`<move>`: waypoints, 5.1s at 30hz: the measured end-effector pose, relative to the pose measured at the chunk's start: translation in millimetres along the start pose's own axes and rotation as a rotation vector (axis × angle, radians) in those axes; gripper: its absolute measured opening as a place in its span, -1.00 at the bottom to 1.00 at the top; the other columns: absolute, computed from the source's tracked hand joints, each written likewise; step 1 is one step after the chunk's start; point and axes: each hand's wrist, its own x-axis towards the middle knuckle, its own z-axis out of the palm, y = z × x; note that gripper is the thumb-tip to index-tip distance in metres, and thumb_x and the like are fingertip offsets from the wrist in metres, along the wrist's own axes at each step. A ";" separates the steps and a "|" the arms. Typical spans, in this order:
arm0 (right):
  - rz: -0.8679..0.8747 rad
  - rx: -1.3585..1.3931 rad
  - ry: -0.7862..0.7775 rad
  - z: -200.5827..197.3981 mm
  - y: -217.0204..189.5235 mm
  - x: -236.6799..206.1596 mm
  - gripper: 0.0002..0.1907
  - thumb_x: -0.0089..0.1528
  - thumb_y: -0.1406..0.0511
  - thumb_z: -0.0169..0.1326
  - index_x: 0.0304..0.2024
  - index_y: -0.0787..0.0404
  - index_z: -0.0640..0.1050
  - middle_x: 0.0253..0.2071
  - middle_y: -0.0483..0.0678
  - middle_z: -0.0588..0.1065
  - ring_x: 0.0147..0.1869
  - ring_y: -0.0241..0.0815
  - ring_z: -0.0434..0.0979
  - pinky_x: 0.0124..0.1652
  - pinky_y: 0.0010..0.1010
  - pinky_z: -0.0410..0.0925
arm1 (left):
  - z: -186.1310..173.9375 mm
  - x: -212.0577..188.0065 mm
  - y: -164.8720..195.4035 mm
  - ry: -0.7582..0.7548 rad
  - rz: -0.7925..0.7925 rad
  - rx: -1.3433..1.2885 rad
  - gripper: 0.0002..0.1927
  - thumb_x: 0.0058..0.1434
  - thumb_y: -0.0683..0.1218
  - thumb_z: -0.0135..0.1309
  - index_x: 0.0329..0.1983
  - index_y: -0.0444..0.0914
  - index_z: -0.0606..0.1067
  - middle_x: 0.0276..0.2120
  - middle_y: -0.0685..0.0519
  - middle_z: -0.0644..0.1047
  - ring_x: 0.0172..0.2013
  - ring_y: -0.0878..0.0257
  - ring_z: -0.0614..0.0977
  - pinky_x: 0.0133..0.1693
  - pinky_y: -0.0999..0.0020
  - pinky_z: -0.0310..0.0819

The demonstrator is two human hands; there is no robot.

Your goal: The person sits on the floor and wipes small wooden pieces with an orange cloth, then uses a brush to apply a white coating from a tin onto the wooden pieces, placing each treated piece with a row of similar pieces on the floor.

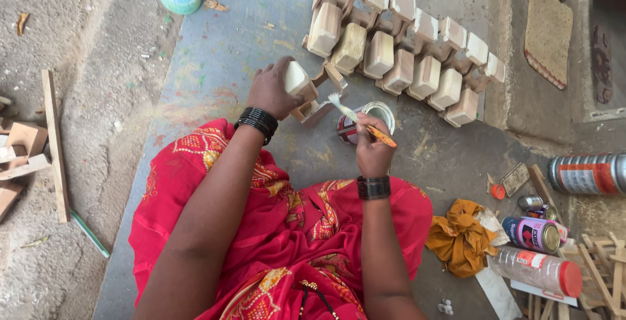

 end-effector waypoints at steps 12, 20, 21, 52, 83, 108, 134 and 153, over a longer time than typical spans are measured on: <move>0.101 0.024 0.092 9.7 0.4 0.3 -0.90 0.30 0.51 0.11 -0.14 0.31 0.55 0.01 0.02 0.62 -0.01 -0.27 0.61 -0.02 -0.43 0.46 | 4.1 1.9 -3.5 0.016 0.030 0.011 -0.17 -0.17 0.01 0.45 0.22 -0.10 0.41 -0.03 -0.14 0.57 0.02 -0.15 0.54 0.15 0.05 0.37; -0.223 -0.352 -0.158 39.0 -59.6 -57.7 -0.83 0.21 0.54 0.09 -0.17 0.27 0.55 -0.02 0.09 0.61 0.13 0.02 0.65 0.10 -0.26 0.48 | -2.4 -0.8 7.4 -0.022 -0.094 -0.023 -0.07 -0.24 -0.01 0.48 0.27 -0.06 0.38 0.03 -0.10 0.54 0.08 -0.17 0.50 0.10 0.03 0.43; -0.197 -0.355 -0.194 41.0 -64.0 -58.5 -0.82 0.20 0.55 0.10 -0.17 0.26 0.55 -0.01 0.09 0.61 0.14 0.04 0.64 0.09 -0.25 0.48 | -3.6 -1.2 8.9 -0.031 -0.108 -0.015 -0.07 -0.23 0.00 0.48 0.28 -0.06 0.37 0.04 -0.10 0.53 0.09 -0.16 0.49 0.09 0.02 0.43; -0.107 -0.108 -0.002 29.0 -45.2 -56.5 -0.88 0.32 0.54 0.04 -0.10 0.35 0.51 0.04 0.10 0.57 0.12 -0.12 0.60 0.14 -0.31 0.47 | -0.1 5.3 0.0 0.052 -0.104 -0.030 -0.13 -0.18 0.03 0.46 0.25 -0.15 0.39 -0.02 -0.15 0.55 0.01 -0.19 0.52 0.06 0.05 0.41; -0.148 0.093 0.219 -7.1 -7.8 21.2 -0.88 0.33 0.42 0.19 -0.11 0.32 0.53 0.01 0.07 0.59 0.11 -0.15 0.60 0.18 -0.31 0.46 | 0.7 16.8 -21.7 0.036 -0.106 -0.073 -0.09 -0.25 0.01 0.49 0.23 -0.14 0.39 0.01 -0.15 0.57 0.02 -0.17 0.55 0.13 0.07 0.39; 0.068 -0.798 -0.097 -70.6 83.6 40.0 -0.89 0.07 0.37 0.36 -0.36 0.14 0.67 -0.31 -0.07 0.66 -0.14 0.01 0.56 -0.04 -0.07 0.30 | -13.0 12.8 -15.1 -0.013 -0.068 -0.078 -0.15 -0.16 0.01 0.48 0.22 -0.23 0.41 -0.02 -0.20 0.59 -0.01 -0.11 0.63 0.03 0.08 0.50; 0.167 -0.064 0.154 -86.9 67.1 26.0 -0.87 0.27 0.48 0.24 -0.13 0.32 0.61 -0.11 -0.01 0.65 -0.09 -0.29 0.55 -0.06 -0.46 0.42 | -22.8 4.0 -1.4 -0.106 -0.248 -0.091 -0.19 -0.10 0.01 0.42 0.25 -0.15 0.36 -0.14 -0.09 0.63 -0.26 0.08 0.73 -0.29 0.19 0.66; 0.095 -0.114 0.173 -103.5 18.1 -5.2 -0.89 0.28 0.51 0.19 -0.14 0.33 0.58 -0.05 0.06 0.65 0.03 -0.22 0.66 -0.02 -0.42 0.50 | -15.4 5.7 -21.7 -0.046 -0.154 -0.134 -0.14 -0.08 -0.01 0.48 0.28 -0.19 0.34 -0.16 -0.10 0.64 -0.29 0.17 0.72 -0.36 0.28 0.68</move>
